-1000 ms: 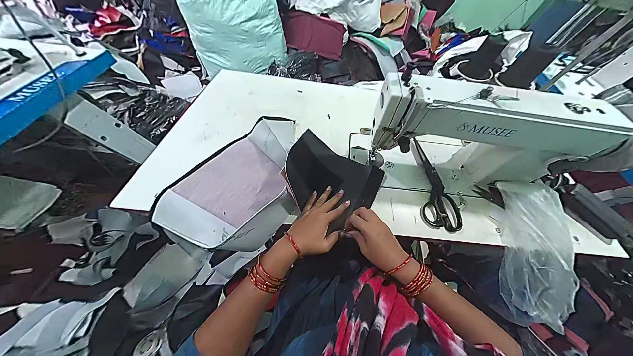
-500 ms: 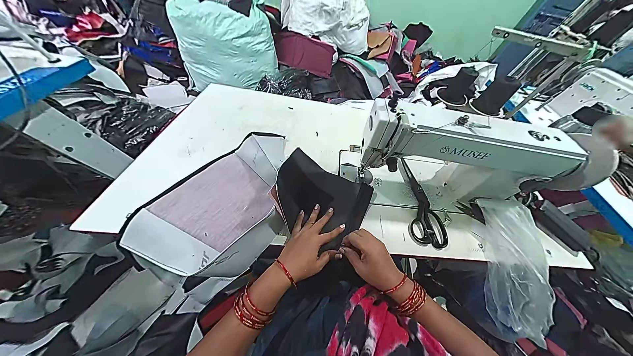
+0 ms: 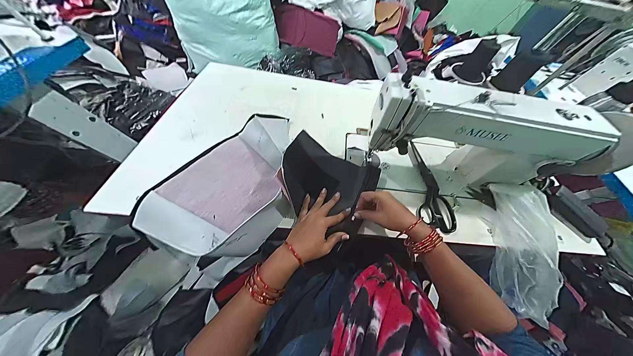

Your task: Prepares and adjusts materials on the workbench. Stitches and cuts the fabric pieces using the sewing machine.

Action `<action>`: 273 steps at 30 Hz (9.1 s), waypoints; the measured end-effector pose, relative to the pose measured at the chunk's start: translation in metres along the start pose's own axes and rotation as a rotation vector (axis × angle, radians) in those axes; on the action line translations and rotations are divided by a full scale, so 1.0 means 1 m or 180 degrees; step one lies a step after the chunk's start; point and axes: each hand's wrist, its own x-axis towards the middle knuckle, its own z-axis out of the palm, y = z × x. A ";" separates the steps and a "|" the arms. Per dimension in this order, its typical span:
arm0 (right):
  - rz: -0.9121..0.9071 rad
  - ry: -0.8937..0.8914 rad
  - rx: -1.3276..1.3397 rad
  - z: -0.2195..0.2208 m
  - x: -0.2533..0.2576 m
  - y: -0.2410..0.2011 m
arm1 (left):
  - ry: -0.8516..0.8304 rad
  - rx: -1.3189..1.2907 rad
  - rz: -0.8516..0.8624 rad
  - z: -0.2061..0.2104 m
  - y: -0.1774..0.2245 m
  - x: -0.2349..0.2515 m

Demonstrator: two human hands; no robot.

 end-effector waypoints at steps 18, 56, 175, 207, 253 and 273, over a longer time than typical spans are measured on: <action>-0.0046 0.0626 -0.0474 -0.009 0.000 0.016 | -0.0211 -0.0002 -0.0699 0.007 0.023 -0.009; 0.0999 0.1222 -0.0107 -0.033 -0.007 0.037 | -0.0437 0.0184 -0.0272 -0.033 0.052 0.123; 0.0657 0.2078 0.2130 -0.029 -0.017 0.036 | 0.0555 -0.1172 -0.0254 0.012 0.044 0.135; 0.0144 0.1933 0.0568 -0.036 -0.013 0.039 | 0.0587 -0.1192 -0.0203 0.013 0.045 0.134; 0.0427 0.2252 0.2075 -0.002 -0.011 0.036 | 0.1047 -0.2660 -0.0119 0.015 0.035 0.134; 0.0248 0.2189 0.2495 0.001 -0.008 0.035 | 0.1031 -0.2854 -0.0065 0.016 0.033 0.134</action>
